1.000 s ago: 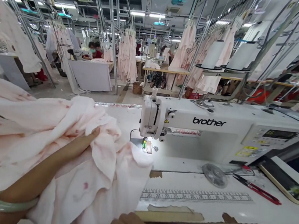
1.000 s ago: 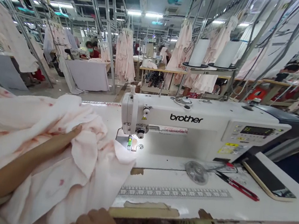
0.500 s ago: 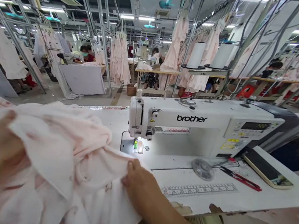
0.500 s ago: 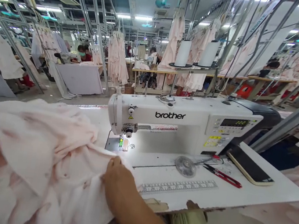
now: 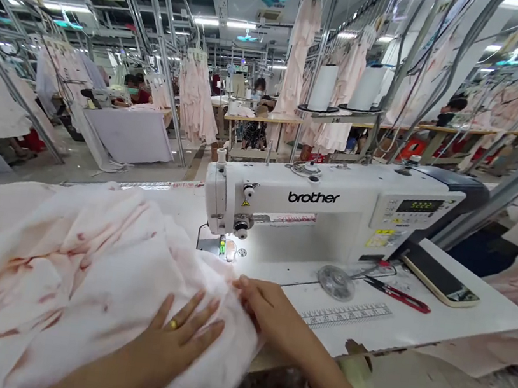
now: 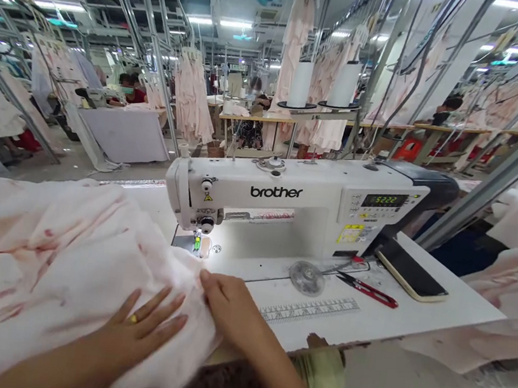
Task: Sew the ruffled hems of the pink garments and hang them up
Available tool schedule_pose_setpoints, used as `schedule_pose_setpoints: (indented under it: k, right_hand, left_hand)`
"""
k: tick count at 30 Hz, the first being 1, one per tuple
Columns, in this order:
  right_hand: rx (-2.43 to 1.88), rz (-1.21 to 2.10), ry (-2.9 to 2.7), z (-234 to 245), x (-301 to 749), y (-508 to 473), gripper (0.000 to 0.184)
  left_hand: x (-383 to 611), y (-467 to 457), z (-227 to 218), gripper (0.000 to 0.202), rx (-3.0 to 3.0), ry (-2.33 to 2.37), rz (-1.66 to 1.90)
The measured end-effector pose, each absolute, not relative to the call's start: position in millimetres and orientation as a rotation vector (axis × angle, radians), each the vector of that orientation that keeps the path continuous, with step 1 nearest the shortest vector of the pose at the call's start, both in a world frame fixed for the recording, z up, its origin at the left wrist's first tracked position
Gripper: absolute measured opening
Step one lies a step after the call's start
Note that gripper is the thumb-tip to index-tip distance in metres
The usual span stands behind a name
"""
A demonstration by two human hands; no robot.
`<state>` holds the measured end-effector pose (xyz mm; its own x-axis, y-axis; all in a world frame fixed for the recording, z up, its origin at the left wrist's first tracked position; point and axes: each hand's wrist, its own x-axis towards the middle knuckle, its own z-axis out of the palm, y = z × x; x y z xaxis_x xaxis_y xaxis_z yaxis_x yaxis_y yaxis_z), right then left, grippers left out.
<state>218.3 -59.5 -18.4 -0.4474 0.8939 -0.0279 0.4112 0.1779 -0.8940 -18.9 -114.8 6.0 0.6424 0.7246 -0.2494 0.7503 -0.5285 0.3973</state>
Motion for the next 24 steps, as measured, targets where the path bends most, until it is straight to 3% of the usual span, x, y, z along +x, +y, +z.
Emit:
schedule_pose_setpoints:
  k: [2, 5, 7, 11, 17, 22, 24]
  right_hand:
    - [-1.237, 1.162, -1.951, -18, 223, -69, 0.053]
    - [-1.361, 0.926, -2.031, -17, 223, -83, 0.027]
    - [-1.414, 0.738, -2.105, -21, 219, -89, 0.032]
    - [-1.45, 0.49, -2.244, -29, 211, -91, 0.011]
    - [-1.27, 0.658, -2.098, -22, 215, -87, 0.015]
    - [-1.236, 0.753, -1.995, -31, 219, -66, 0.013]
    - [-1.318, 0.684, -2.0, -41, 218, -58, 0.011]
  left_hand:
    - [-20, -112, 11, 0.079, 2.299, 1.108, -0.197]
    - [-26, -98, 23, 0.058, 2.169, 1.204, -0.173]
    - [-23, -84, 26, 0.042, 2.161, 1.317, 0.004]
    - [4, -58, 15, 0.035, 2.363, 1.278, 0.217]
    - [12, -34, 12, 0.011, 2.46, 1.159, 0.193]
    - [-5, -5, 28, 0.031, 2.25, 1.196, 0.165]
    - [0, 4, 23, 0.028, 2.266, 1.283, 0.127]
